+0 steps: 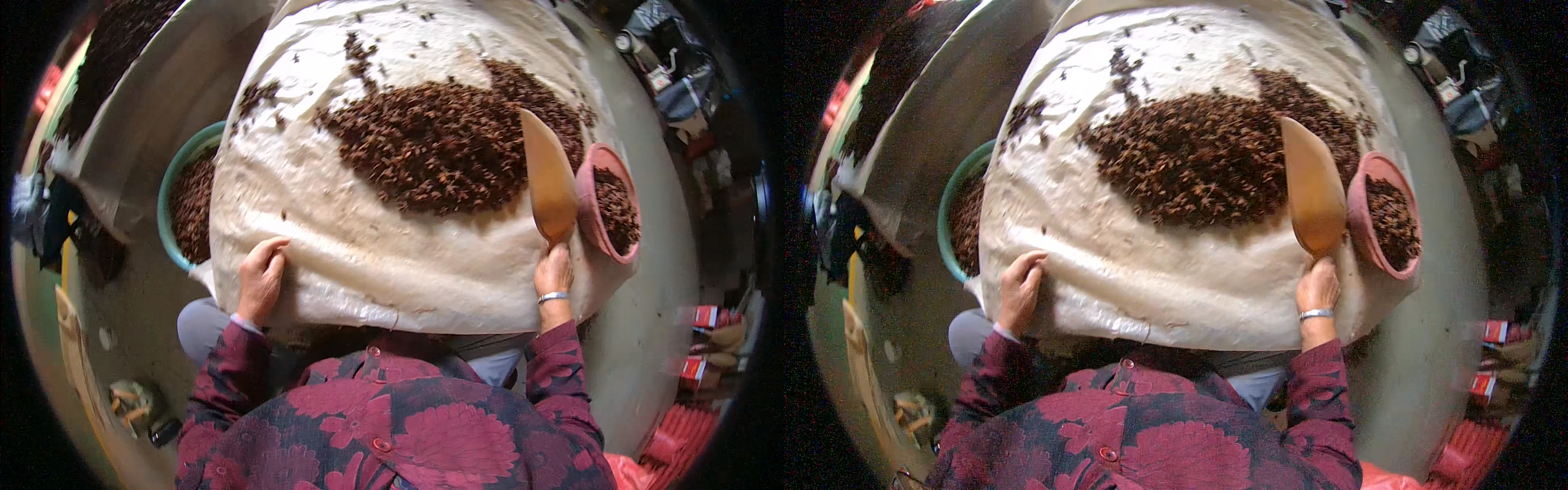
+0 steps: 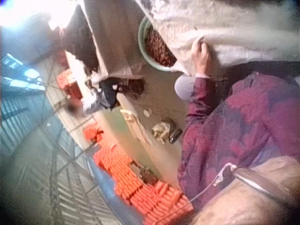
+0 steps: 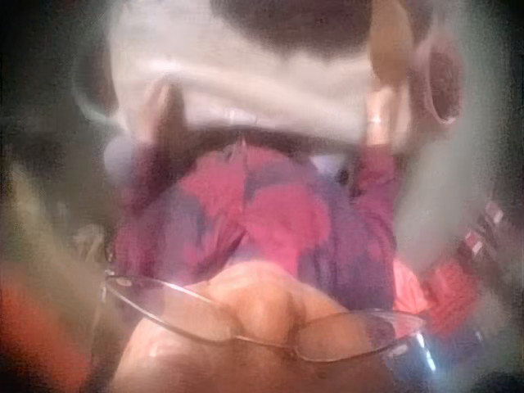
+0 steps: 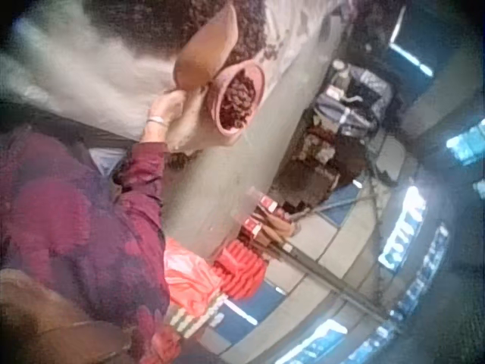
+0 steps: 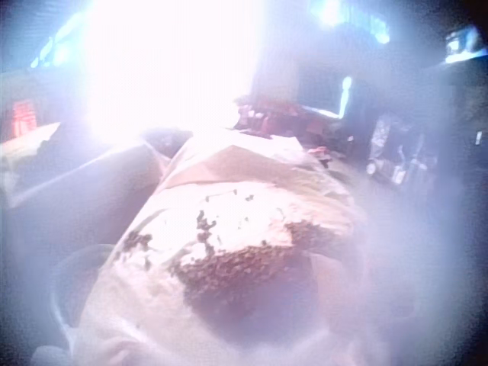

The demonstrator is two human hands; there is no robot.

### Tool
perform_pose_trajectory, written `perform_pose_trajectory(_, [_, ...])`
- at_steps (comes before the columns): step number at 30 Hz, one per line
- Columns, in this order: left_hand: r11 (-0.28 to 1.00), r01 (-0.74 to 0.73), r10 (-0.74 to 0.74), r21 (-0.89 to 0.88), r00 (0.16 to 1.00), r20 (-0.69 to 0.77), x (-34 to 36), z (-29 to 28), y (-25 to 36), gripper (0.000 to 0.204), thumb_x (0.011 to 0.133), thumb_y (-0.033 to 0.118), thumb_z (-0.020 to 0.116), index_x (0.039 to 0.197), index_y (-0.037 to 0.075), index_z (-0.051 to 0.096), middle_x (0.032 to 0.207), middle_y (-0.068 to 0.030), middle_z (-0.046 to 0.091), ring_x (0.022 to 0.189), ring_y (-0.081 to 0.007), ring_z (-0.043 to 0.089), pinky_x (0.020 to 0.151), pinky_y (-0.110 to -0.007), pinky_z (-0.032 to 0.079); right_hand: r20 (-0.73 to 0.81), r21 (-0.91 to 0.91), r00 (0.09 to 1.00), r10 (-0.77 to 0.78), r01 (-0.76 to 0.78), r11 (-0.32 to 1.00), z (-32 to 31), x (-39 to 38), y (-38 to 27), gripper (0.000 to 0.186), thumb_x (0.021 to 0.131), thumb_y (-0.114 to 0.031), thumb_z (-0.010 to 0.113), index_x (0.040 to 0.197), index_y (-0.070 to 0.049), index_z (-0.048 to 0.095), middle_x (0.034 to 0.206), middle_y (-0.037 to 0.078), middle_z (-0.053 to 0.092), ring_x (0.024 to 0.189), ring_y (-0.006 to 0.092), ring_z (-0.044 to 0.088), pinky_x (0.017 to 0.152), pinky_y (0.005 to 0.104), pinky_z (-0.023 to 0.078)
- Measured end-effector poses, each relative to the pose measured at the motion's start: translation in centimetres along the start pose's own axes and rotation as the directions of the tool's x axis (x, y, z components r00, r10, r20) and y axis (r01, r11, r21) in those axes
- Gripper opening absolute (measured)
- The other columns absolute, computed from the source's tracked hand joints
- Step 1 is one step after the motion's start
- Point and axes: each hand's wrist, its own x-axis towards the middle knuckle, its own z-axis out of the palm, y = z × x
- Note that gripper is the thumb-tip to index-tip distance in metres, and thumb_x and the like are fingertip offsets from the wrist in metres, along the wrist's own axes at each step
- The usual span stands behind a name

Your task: The person sits at a low table and sorts star anise by hand, removing stems and debris from the pile. They use a plastic scoop to move the spice and a metal cup to transfer portions, working continuously on the task.

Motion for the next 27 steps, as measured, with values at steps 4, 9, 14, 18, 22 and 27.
perform_pose_trajectory(4, [0.996, 0.076, -0.082, 0.036, 0.972, 0.219, 0.5, -0.3, 1.3, 0.027, 0.096, 0.005, 0.059, 0.121, 0.002, 0.069, 0.102, -0.0086, 0.071, 0.09, -0.0152, 0.066, 0.08, -0.028, 0.052, 0.012, -0.131, 1.0, 0.018, -0.016, 0.991, 2.4, -1.9, 0.9, 0.043, 0.096, -0.031, 0.064, 0.114, 0.008, 0.058, 0.124, 0.029, 0.06, 0.115, 0.047, 0.059, 0.091, 0.0572, 0.05])
perform_pose_trajectory(9, [0.998, 0.047, -0.053, 0.031, 0.976, 0.213, 3.3, 0.2, 2.4, 0.021, 0.096, 0.007, 0.06, 0.115, 0.004, 0.069, 0.094, -0.0143, 0.069, 0.078, -0.024, 0.067, 0.076, -0.03, 0.053, -0.307, -0.21, 0.913, -0.269, 0.211, 0.955, -0.7, -3.2, -4.1, 0.052, 0.092, -0.02, 0.067, 0.138, 0.0, 0.053, 0.14, 0.017, 0.053, 0.132, 0.0344, 0.049, 0.108, 0.0498, 0.039])
perform_pose_trajectory(14, [0.868, -0.415, 0.415, 0.273, 0.908, 0.061, 6.5, 2.7, 1.1, 0.031, 0.09, 0.003, 0.065, 0.121, 0.005, 0.067, 0.116, -0.0166, 0.066, 0.101, -0.033, 0.065, 0.089, -0.041, 0.053, -0.33, 0.001, 0.643, -0.691, 0.732, 0.681, -1.3, -3.0, -14.9, 0.047, 0.092, -0.016, 0.067, 0.137, -0.007, 0.058, 0.129, 0.013, 0.061, 0.12, 0.03, 0.057, 0.101, 0.0423, 0.043])
perform_pose_trajectory(18, [0.879, -0.391, 0.374, 0.273, 0.92, 0.113, 6.5, 3.6, -0.1, 0.042, 0.084, 0.004, 0.07, 0.125, 0.002, 0.063, 0.131, -0.0214, 0.059, 0.12, -0.0393, 0.058, 0.104, -0.045, 0.047, -0.259, -0.016, 0.666, -0.7, 0.721, 0.692, 2.5, -1.6, -23.9, 0.046, 0.093, -0.03, 0.068, 0.133, -0.008, 0.06, 0.116, 0.009, 0.062, 0.104, 0.0279, 0.058, 0.087, 0.0422, 0.047])
perform_pose_trajectory(22, [0.823, -0.312, 0.284, 0.475, 0.95, 0.132, 6.0, 2.4, -0.8, 0.046, 0.087, 0.013, 0.07, 0.131, 0.003, 0.061, 0.138, -0.0252, 0.055, 0.132, -0.0419, 0.05, 0.114, -0.046, 0.039, -0.173, 0.117, 0.691, -0.701, 0.722, 0.682, 6.0, -2.8, -30.1, 0.062, 0.091, -0.032, 0.07, 0.144, -0.005, 0.05, 0.116, 0.013, 0.058, 0.104, 0.0306, 0.055, 0.088, 0.0435, 0.048])
perform_pose_trajectory(27, [0.873, -0.224, 0.207, 0.432, 0.974, 0.088, 6.6, 1.2, -1.2, 0.052, 0.091, 0.015, 0.067, 0.14, 0.0, 0.054, 0.148, -0.0248, 0.047, 0.137, -0.0414, 0.046, 0.117, -0.046, 0.036, -0.148, 0.228, 0.446, -0.883, 0.884, 0.408, 5.2, -6.5, -29.7, 0.067, 0.081, -0.025, 0.077, 0.143, -0.013, 0.053, 0.132, 0.012, 0.055, 0.119, 0.0315, 0.052, 0.096, 0.0467, 0.045])
